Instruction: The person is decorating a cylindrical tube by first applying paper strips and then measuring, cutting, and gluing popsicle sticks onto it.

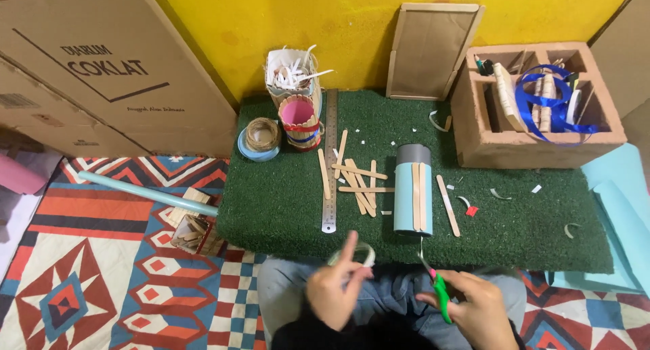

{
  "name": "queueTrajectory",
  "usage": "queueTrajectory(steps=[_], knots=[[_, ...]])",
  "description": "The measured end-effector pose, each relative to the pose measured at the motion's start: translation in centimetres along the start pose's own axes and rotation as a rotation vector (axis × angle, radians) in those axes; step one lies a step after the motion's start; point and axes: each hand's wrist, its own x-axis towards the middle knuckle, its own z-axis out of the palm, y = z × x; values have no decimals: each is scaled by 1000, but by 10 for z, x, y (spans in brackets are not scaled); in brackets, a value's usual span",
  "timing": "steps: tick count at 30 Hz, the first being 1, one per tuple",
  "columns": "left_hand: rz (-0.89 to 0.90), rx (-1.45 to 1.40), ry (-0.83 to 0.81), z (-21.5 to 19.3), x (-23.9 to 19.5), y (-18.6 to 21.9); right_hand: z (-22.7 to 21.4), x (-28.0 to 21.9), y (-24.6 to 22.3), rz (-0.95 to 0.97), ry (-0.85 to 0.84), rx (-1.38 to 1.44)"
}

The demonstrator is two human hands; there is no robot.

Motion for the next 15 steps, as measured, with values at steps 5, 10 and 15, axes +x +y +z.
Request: queueTrajectory(steps=[5,10,15], knots=[[-14,396,148,-30,38,-49,-12,10,-14,-62,41,-129],[-148,644,70,-10,58,-122,-11,18,-9,-194,128,-299],[-191,457,12,-14,63,-79,-16,27,-4,-340,111,-447]])
